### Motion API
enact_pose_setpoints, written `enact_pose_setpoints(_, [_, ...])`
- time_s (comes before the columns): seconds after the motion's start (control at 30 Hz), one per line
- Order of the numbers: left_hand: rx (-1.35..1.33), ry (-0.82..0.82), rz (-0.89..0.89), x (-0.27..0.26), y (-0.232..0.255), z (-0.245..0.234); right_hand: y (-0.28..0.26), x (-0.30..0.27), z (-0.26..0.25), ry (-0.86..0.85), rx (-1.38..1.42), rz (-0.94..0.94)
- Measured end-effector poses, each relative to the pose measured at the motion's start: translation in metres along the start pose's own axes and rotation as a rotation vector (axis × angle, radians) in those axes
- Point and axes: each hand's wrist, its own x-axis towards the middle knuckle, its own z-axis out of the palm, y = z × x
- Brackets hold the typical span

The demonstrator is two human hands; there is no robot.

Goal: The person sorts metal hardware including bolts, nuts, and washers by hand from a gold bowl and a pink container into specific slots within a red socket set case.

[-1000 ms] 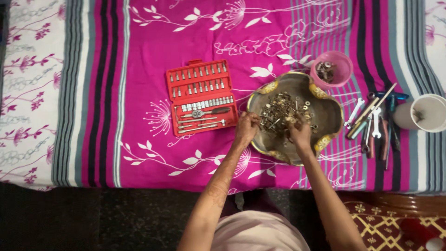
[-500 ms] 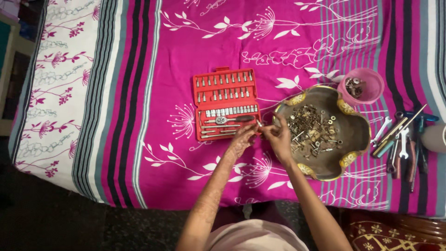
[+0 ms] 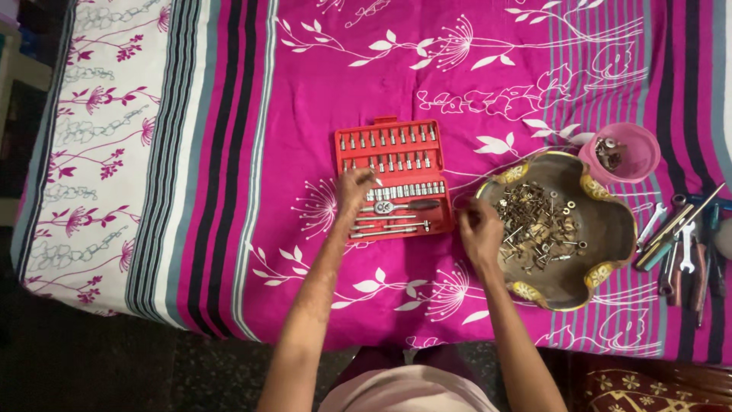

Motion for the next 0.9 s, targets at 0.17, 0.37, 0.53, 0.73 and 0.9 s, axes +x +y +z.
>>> enact_pose_setpoints(0.17, [0.178, -0.009, -0.02, 0.046, 0.006, -0.024, 0.023, -0.022, 0.016, 0.163, -0.323, -0.267])
enact_pose_setpoints(0.37, [0.323, -0.017, 0.041, 0.056, 0.007, -0.024, 0.017, -0.02, 0.017, 0.181, -0.287, -0.272])
enact_pose_setpoints(0.53, [0.337, -0.044, 0.1, 0.059, -0.005, -0.021, 0.013, -0.02, 0.019, 0.198, -0.267, -0.33])
enact_pose_setpoints(0.73, [0.261, -0.148, 0.01, 0.065, -0.003, -0.019, 0.016, -0.02, 0.02, 0.2, -0.306, -0.313])
enact_pose_setpoints(0.9, [-0.006, -0.153, 0.236, 0.068, 0.024, 0.025, 0.014, -0.019, 0.021, 0.217, -0.274, -0.306])
